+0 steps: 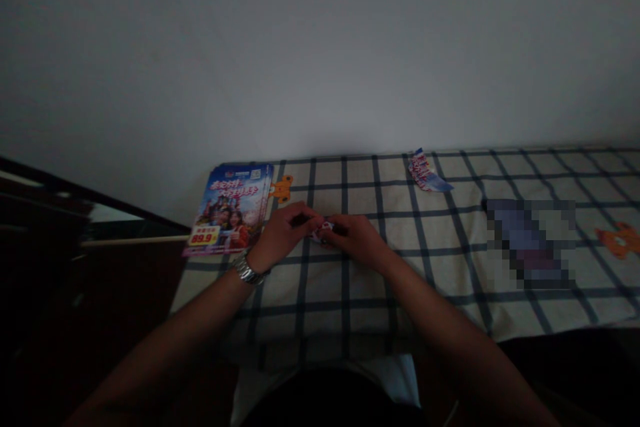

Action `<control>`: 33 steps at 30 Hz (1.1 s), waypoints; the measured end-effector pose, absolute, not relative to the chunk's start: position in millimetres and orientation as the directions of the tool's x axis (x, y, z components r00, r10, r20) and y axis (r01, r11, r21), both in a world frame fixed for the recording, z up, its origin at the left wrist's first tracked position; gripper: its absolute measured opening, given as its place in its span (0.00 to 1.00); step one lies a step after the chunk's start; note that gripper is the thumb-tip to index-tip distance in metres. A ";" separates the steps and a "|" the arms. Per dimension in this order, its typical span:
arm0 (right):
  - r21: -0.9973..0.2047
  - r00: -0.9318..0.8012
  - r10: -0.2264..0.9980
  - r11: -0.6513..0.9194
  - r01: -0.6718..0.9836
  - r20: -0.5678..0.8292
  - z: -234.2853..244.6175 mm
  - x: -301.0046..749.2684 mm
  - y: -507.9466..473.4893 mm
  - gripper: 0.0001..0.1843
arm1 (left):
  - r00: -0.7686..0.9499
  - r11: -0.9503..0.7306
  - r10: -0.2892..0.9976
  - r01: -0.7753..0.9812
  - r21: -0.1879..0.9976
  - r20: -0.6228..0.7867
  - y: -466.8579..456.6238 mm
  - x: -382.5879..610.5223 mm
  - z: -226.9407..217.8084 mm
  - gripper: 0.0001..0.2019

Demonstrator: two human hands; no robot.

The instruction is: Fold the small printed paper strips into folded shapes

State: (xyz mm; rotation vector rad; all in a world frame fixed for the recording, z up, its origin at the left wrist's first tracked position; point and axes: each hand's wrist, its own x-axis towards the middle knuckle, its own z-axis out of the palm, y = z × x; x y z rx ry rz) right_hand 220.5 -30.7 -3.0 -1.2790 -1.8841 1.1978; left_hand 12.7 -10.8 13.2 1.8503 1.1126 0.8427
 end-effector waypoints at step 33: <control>-0.899 -0.332 0.943 0.148 0.412 0.003 2.3 223.4 -28.7 0.21 | 0.297 -0.209 0.947 0.287 0.935 0.121 -9.6 12.5 13.2 0.11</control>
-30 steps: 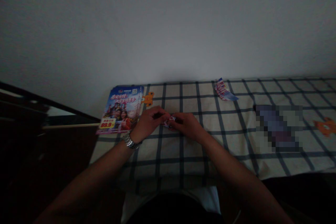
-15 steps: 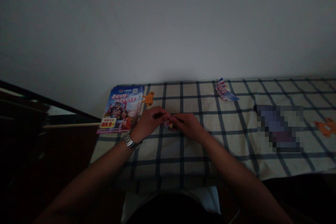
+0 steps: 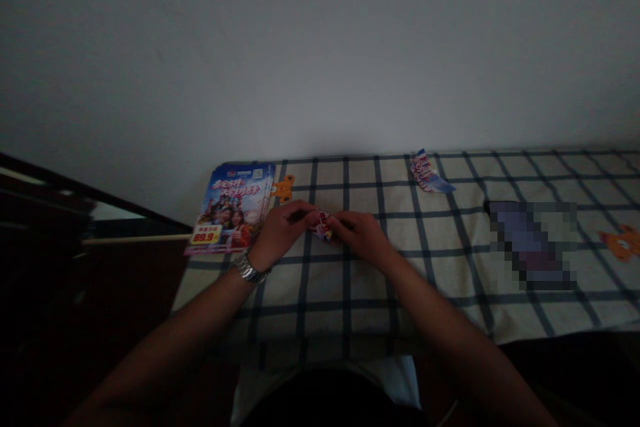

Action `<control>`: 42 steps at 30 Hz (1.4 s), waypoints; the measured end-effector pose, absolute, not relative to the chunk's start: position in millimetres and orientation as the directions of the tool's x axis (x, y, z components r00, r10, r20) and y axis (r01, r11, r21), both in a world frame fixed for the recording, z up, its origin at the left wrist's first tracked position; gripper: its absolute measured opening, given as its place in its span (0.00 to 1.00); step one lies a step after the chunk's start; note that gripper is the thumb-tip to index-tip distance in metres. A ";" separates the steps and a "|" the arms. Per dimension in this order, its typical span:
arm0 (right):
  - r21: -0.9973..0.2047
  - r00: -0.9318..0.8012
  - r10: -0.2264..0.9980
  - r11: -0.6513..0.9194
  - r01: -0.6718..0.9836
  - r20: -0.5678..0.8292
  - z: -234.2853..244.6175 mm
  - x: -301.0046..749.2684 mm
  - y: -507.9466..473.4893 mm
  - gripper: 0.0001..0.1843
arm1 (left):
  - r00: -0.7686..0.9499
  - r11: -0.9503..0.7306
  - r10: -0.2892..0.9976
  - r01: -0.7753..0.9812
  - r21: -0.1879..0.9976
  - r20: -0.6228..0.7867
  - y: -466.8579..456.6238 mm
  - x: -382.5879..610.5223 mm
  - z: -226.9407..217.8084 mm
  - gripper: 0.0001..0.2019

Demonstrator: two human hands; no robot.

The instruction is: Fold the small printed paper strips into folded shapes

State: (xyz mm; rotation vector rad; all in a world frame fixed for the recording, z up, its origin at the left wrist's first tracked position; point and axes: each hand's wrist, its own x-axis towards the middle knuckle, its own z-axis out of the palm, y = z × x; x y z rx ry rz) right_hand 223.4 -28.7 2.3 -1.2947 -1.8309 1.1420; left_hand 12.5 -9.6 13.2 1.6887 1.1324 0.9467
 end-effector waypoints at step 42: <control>-0.993 -0.213 0.974 -0.051 0.107 -0.073 0.0 222.1 -26.2 0.15 | 0.326 -0.246 0.934 0.292 0.924 0.146 -4.8 10.4 2.3 0.13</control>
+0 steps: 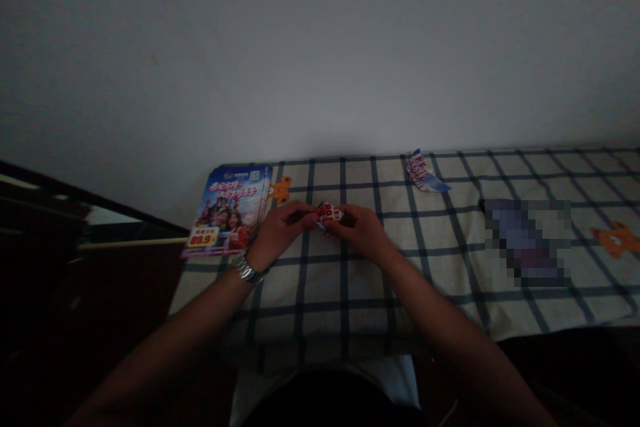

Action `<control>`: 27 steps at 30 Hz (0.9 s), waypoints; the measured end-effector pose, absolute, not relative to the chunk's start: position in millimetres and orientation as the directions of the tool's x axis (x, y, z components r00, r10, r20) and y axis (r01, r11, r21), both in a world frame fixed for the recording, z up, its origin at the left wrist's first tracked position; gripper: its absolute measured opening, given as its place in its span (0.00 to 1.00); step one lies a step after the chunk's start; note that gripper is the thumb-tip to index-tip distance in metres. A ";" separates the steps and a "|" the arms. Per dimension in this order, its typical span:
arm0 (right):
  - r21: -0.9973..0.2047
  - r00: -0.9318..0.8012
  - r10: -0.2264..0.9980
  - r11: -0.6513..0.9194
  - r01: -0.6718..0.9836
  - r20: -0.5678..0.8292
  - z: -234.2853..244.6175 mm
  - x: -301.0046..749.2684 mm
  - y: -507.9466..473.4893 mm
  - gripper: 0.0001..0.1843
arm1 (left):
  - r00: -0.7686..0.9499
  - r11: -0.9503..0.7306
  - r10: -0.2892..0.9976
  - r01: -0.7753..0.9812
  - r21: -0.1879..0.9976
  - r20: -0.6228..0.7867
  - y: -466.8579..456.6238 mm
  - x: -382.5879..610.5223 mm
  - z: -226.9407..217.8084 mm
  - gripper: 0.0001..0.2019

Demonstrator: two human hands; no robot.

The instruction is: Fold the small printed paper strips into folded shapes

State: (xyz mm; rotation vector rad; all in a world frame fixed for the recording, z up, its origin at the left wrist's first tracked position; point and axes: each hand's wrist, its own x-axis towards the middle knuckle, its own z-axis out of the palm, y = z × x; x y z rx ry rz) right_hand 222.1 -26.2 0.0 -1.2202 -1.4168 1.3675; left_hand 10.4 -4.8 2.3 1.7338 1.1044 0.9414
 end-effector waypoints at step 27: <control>-0.992 -0.224 0.973 -0.032 0.119 -0.058 -0.5 222.3 -24.9 0.19 | 0.359 -0.244 0.925 0.317 0.917 0.122 -8.2 10.4 11.3 0.12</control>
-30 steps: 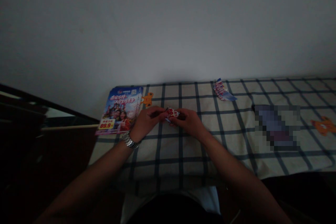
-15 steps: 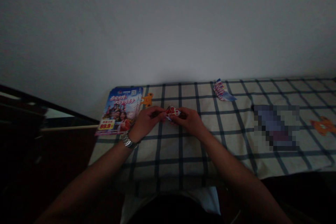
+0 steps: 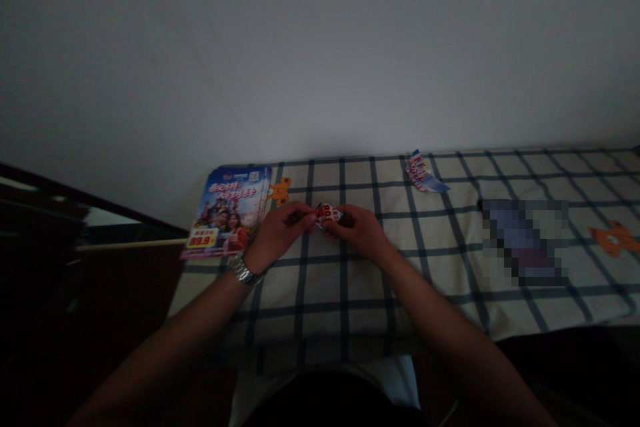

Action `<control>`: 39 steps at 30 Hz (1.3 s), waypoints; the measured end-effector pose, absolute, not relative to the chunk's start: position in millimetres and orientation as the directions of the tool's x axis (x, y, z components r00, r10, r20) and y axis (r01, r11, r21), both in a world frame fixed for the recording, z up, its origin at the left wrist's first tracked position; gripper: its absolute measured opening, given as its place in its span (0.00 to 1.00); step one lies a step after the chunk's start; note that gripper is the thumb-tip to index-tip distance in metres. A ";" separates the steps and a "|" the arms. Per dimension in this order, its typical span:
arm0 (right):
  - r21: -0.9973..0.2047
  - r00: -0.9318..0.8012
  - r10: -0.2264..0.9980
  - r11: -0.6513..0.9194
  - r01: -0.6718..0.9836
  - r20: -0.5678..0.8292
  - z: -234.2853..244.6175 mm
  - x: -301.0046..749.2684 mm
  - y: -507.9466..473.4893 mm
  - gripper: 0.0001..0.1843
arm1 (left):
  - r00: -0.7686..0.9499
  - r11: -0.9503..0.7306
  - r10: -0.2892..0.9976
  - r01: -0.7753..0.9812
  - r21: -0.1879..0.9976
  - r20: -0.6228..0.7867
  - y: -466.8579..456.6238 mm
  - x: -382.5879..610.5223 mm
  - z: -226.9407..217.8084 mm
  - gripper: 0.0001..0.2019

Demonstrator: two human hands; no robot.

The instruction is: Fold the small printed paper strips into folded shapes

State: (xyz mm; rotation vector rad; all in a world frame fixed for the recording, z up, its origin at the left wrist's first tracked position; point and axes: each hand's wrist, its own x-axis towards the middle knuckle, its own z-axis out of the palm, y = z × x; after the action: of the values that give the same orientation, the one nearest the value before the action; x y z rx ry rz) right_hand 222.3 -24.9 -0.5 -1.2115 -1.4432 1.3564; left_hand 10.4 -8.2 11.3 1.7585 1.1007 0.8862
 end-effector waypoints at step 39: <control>-0.713 -0.299 0.857 0.516 0.475 0.420 1.0 225.6 -25.1 0.07 | 0.391 -0.522 0.847 0.484 0.702 0.360 -11.4 10.7 11.9 0.06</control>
State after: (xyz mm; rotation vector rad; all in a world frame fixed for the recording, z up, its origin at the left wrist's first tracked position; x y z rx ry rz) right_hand 225.6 -25.1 1.0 -1.0907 -1.9458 0.5948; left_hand 10.7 -11.4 11.9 2.1621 1.1386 0.9770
